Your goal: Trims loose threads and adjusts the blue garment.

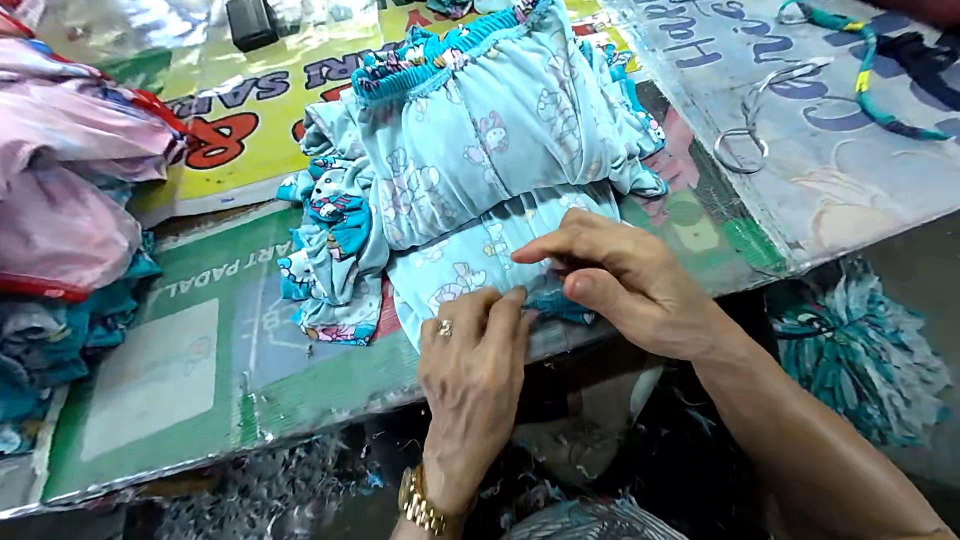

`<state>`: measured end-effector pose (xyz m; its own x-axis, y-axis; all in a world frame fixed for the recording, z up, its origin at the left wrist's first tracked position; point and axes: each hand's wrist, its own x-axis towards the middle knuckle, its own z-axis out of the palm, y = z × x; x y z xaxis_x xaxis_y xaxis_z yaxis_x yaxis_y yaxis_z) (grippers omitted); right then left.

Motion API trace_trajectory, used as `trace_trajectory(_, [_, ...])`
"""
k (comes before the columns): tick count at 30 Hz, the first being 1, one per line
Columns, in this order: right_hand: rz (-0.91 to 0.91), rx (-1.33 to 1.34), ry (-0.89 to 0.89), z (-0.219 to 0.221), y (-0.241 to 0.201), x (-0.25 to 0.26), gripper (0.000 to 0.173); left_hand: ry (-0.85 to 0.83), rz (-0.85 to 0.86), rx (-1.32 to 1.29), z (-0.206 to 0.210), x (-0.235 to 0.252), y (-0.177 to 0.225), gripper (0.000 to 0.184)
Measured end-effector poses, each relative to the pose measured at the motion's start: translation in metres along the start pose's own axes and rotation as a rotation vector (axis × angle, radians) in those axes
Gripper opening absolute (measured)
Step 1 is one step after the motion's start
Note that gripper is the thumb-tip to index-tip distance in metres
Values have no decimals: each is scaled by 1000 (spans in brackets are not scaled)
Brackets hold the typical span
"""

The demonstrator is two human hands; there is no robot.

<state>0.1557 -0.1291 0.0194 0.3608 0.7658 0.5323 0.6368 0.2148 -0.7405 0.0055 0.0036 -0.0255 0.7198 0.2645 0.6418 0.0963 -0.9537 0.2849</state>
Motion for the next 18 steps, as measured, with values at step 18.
trace_trajectory(18, [97,263,-17,-10,14,-14,24,95,168,-51,-8,-16,4,21])
